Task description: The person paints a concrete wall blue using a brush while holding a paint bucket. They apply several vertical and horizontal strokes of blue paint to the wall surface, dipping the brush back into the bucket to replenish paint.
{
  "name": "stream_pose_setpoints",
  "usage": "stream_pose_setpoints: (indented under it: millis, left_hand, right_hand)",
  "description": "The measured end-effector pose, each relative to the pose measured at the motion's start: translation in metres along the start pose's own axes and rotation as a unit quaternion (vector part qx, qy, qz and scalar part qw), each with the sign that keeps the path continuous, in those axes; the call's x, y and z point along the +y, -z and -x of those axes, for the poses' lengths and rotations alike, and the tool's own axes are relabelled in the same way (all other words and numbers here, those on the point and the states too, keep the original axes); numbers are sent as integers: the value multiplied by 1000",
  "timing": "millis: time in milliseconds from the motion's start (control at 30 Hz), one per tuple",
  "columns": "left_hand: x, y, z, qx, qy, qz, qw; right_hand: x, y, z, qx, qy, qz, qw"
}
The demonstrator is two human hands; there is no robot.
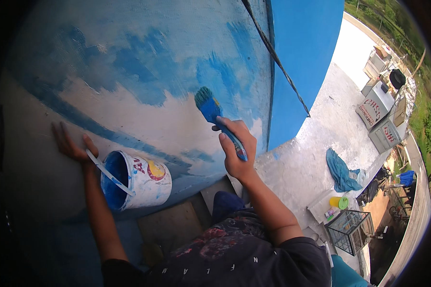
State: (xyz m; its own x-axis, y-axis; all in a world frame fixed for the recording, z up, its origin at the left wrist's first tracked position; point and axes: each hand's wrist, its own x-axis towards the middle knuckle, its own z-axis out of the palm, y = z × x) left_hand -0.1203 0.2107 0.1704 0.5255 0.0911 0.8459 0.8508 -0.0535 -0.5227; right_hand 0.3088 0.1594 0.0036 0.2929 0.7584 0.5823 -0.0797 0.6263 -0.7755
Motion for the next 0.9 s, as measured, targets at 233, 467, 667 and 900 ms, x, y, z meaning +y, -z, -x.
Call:
stream_pose_setpoints:
  millis: [233,467,667,900]
  left_hand:
    - [2,1,2,-1,12,5,1000]
    - [7,25,-1,-120,75,46,989]
    - [76,67,13,18,187,161,969]
    - [198,76,11,-9,396,436,808]
  right_hand:
    - [94,4,34,-2,17,89,996]
    - [101,61,44,-49,-257,104,959]
    - [18,96,19,-59,-248,56,965]
    - [-83,118,16,-130,-263,26,956]
